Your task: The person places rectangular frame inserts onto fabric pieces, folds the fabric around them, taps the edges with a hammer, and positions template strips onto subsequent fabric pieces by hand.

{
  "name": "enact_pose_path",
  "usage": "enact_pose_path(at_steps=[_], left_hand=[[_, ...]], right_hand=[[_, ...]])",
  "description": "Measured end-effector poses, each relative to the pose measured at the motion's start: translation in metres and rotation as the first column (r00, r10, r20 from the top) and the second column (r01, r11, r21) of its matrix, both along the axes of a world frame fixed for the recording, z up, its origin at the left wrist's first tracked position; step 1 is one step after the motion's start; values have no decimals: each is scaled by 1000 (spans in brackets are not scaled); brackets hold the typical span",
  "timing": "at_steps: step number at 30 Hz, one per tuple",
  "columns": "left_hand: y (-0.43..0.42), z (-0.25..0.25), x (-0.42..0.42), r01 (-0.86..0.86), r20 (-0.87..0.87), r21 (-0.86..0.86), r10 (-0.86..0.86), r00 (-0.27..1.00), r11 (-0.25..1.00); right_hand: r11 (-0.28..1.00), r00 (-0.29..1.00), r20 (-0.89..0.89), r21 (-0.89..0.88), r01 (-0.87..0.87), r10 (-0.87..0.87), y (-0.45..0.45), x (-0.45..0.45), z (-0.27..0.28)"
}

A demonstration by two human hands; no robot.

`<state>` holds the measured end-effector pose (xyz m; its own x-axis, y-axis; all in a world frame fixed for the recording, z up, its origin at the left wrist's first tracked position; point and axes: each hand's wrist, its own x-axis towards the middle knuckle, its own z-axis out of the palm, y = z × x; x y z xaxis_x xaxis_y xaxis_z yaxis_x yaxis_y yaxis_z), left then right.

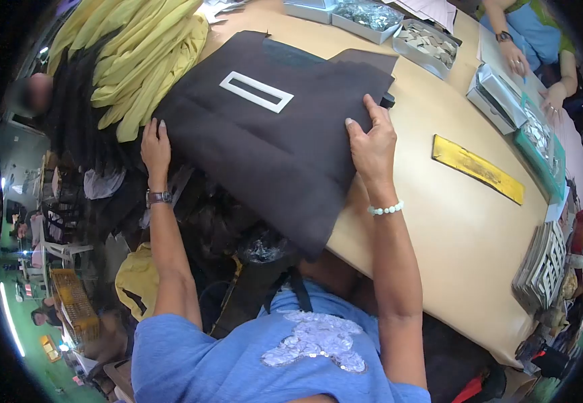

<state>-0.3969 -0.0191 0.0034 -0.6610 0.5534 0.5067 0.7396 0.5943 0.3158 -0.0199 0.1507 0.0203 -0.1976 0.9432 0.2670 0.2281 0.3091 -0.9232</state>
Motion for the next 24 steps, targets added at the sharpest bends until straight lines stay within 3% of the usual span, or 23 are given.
enact_pose_path(at_steps=[1, 6, 8, 9, 13, 21, 24], left_hand=[[5, 9, 8, 7, -29, 1, -7, 1000, 1000], [72, 36, 66, 438, -124, -39, -440, 890, 898], [102, 28, 81, 510, -38, -126, -518, 854, 851], [115, 27, 87, 540, 89, -183, -533, 841, 822], [147, 24, 107, 495, 219, -414, -444, 869, 764], [164, 24, 110, 437, 204, -474, -387, 899, 764], [168, 25, 116, 461, 123, -422, -455, 882, 780]], right_hand=[[1000, 1000, -3, -5, -3, 3, 0, 0, -1], [999, 997, -72, -32, 15, -17, -2, -3, 0], [999, 996, -81, -21, 27, -29, -2, -2, -3], [999, 998, -55, -10, 38, -38, -2, -1, -3], [999, 997, -57, -7, 45, -46, -2, 0, -5], [998, 997, -72, -63, 30, -34, -2, 0, 7], [996, 998, -57, -85, 33, -38, -6, 1, 14]])
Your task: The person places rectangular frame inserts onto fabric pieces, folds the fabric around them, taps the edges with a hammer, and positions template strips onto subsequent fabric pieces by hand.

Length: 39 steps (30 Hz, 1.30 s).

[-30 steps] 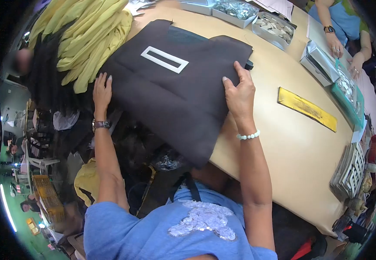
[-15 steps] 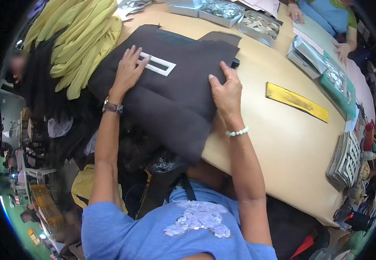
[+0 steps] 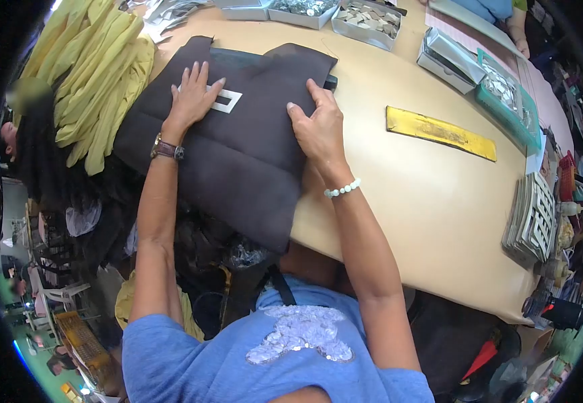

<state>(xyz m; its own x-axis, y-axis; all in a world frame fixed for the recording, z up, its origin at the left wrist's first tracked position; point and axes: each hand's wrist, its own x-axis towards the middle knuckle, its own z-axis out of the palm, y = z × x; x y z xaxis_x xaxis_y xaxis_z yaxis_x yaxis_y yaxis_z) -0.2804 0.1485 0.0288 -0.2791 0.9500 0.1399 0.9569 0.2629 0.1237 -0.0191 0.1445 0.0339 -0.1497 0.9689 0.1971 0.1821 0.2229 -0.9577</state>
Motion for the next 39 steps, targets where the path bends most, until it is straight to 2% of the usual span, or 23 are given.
enact_pose_path(at_steps=[2, 5, 8, 9, 12, 15, 18, 19, 22, 23, 26, 27, 30, 32, 37, 39], left_hand=[[3, 1, 12, 38, -3, 49, -37, 999, 998], [7, -16, 19, 55, -21, 66, -53, 998, 996], [6, -22, 23, 49, 3, 49, -49, 999, 998], [5, -20, 24, 46, 10, 41, -46, 999, 998], [8, -19, 25, 28, 17, 55, -29, 999, 998], [8, -21, 24, 18, 24, 66, -20, 1000, 998], [8, -21, 24, 10, 43, 79, -14, 999, 997], [8, -20, 24, 11, 50, 79, -15, 999, 997], [5, -15, 28, 11, 29, 52, -13, 999, 999], [4, -15, 29, 9, 39, 50, -11, 999, 999], [6, -16, 29, -7, 57, 46, 5, 998, 999], [6, -16, 29, -11, 51, 34, 9, 999, 999], [6, -13, 31, -23, 51, 23, 22, 998, 999], [6, -13, 32, -26, 48, 21, 25, 999, 999], [6, -14, 30, -26, 87, 34, 23, 996, 999], [7, -16, 30, -28, 90, 39, 24, 996, 999]], right_hand=[[1000, 1000, 25, 21, 7, -8, -1, -1, 1], [978, 994, -87, 194, 82, -66, 16, 1, -30], [997, 995, -69, 22, 72, -70, 7, 11, -11], [996, 995, -79, 62, 65, -60, 7, 10, -12], [989, 988, 135, 139, 50, -69, 2, 2, -1], [957, 925, 357, 290, 20, -128, 9, -12, 4], [985, 723, 672, 159, 68, -158, 6, -30, 31], [979, 676, 715, 198, 48, -178, 7, -35, 28], [967, 686, 695, 250, 50, -215, 16, -40, 23], [978, 700, 687, 190, 84, -193, 19, -36, 29], [970, 745, 625, 199, 137, -233, 35, -12, 28], [968, 795, 555, 179, 173, -245, 40, 1, 28], [910, 799, 445, 279, 306, -405, 44, 31, 37], [908, 839, 361, 258, 330, -408, 39, 43, 50], [916, 921, 200, 299, 268, -335, 5, 38, 72], [923, 930, 209, 308, 232, -303, -6, 33, 72]])
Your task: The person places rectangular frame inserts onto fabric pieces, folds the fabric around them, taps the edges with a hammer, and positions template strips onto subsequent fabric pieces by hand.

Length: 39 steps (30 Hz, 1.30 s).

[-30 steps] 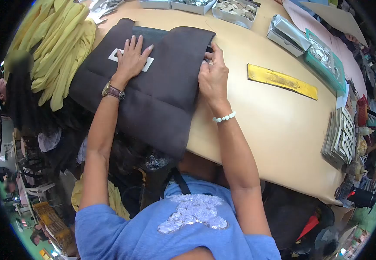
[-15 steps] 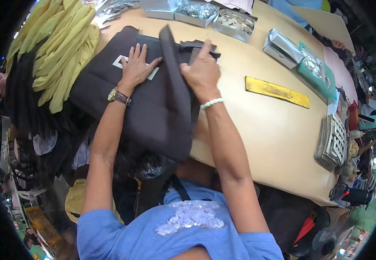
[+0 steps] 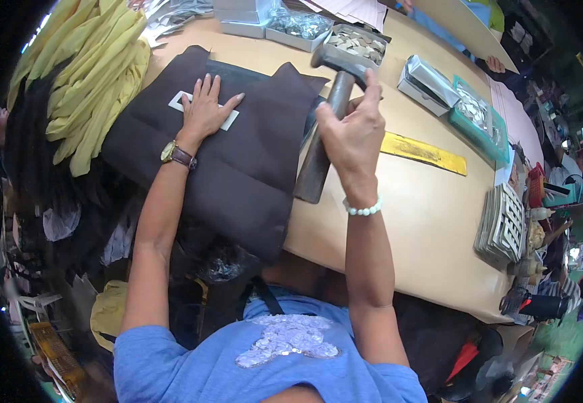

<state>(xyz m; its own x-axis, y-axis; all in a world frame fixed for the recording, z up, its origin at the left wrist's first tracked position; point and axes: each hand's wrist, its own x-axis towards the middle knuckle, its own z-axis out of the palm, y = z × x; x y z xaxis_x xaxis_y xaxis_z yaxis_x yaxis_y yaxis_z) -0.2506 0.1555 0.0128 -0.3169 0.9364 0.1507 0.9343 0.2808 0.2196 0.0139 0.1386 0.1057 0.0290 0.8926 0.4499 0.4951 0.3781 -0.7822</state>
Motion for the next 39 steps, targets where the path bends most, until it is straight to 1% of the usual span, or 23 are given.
enact_pose_path(at_steps=[2, 5, 6, 9, 10, 13, 14, 17, 18, 21, 24, 25, 27, 28, 31, 32, 35, 36, 39], left_hand=[[0, -1, -1, -1, -8, 2, 1, 1000, 1000], [-1, 2, 0, 2, -6, -11, -2, 1000, 1000], [-2, 3, 1, 2, -5, -15, -2, 1000, 1000], [-4, 6, 3, -1, -8, -19, 1, 1000, 1000], [-3, 5, 3, -2, -12, -15, 1, 1000, 1000], [-1, 2, 2, 1, -34, -1, -1, 999, 1000], [-1, 2, 2, 1, -45, 3, -1, 999, 1000], [-3, 4, 2, 4, -42, -7, -4, 999, 1000], [-2, 5, 2, 5, -44, -5, -5, 999, 1000], [-4, 3, 3, 7, -44, -11, -8, 999, 1000], [-3, 4, 2, 10, -45, -11, -10, 999, 1000], [-3, 4, 3, 12, -44, -12, -13, 999, 1000], [-3, 7, 2, 10, -40, -12, -10, 999, 1000], [-4, 8, 3, 8, -35, -14, -9, 999, 1000], [-3, 5, 2, 11, -34, -5, -12, 999, 1000], [-3, 4, 1, 12, -39, -2, -12, 999, 1000], [-3, 2, 1, 19, -29, 10, -19, 999, 1000], [-3, 2, 0, 20, -22, 15, -19, 1000, 1000], [-3, 1, 0, 16, -22, 14, -16, 1000, 1000]], right_hand=[[999, 999, 40, -40, -8, 9, -10, 0, 1], [996, 988, 153, -85, 31, -18, -9, 7, -12], [991, 975, 217, -117, 67, -40, -8, 13, -16], [987, 940, 332, -109, 121, -78, -1, 34, -41], [979, 933, 351, -152, 136, -75, -3, 39, -47], [959, 869, 493, -218, 181, -52, -10, 48, -56], [964, 802, 595, -179, 195, -52, -10, 47, -55], [978, 719, 692, -102, 181, -61, 6, 41, -50], [983, 757, 646, -58, 177, -98, 14, 33, -46], [1000, 873, 488, 0, 16, -14, 50, 6, -47], [987, 831, 547, 162, 10, -98, 97, -22, -71], [999, 806, 592, 34, -29, 3, 106, -26, -68], [970, 740, 637, -224, -94, 218, 118, -34, -59], [934, 832, 455, -301, -191, 317, 121, -36, -54], [970, 896, 375, -144, -197, 238, 117, -43, -37], [967, 914, 323, -151, -207, 246, 115, -44, -34], [986, 949, 265, -50, -161, 169, 122, -45, -47], [993, 953, 293, 63, -104, 81, 119, -44, -47], [959, 979, 202, 282, -17, -42, 119, -36, -55]])
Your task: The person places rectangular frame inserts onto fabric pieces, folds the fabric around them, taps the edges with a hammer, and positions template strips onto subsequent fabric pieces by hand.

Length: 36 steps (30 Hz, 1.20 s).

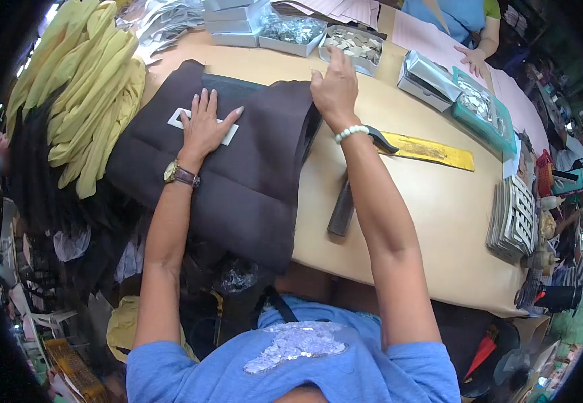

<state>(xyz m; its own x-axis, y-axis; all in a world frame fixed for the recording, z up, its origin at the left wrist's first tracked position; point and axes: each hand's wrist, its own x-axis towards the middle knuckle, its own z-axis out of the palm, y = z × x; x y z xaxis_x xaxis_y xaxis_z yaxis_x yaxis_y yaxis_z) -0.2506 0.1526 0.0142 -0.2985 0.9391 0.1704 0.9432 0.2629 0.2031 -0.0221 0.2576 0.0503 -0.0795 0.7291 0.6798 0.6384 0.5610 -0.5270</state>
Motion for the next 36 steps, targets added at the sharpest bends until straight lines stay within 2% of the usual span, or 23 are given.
enact_pose_path(at_steps=[1, 3, 7, 11, 14, 17, 20, 23, 26, 32, 36], left_hand=[[0, 0, 0, -5, -1, 0, 5, 1000, 1000], [1, 0, 1, -7, -2, -1, 7, 1000, 1000], [1, 4, 0, -7, -22, -39, 6, 1000, 999], [4, 1, -5, 5, -19, -43, -6, 1000, 999], [4, -1, -6, 12, -25, -43, -14, 1000, 999], [2, 2, -2, 8, -24, -30, -9, 1000, 1000], [3, 0, -4, 0, -37, -19, -1, 999, 1000], [2, 2, 0, -6, -41, -27, 5, 999, 1000], [1, 3, 0, 6, -26, -29, -6, 1000, 1000], [3, 1, -5, 0, -3, -1, 0, 1000, 1000], [6, 2, -8, 0, -7, -3, 0, 1000, 1000]], right_hand=[[999, 999, -35, -5, -33, 32, -7, 6, -1], [998, 999, 18, -28, -50, 51, -36, 18, -5], [981, 972, 198, -171, -95, 129, -93, 38, -11], [979, 977, 108, -108, -175, 186, -102, 42, -31], [966, 979, 83, -198, -166, 186, -100, 40, -16], [845, 986, -108, -510, -163, 125, -89, 26, -2], [866, 988, -99, -475, -155, 123, -78, 13, 3], [917, 936, -188, -215, -336, 299, -54, 0, -21], [944, 973, -38, -238, -230, 228, -46, -9, -31], [950, 987, -66, -271, -157, 144, -49, -9, -29], [938, 983, -93, -298, -177, 156, -44, -9, -29]])
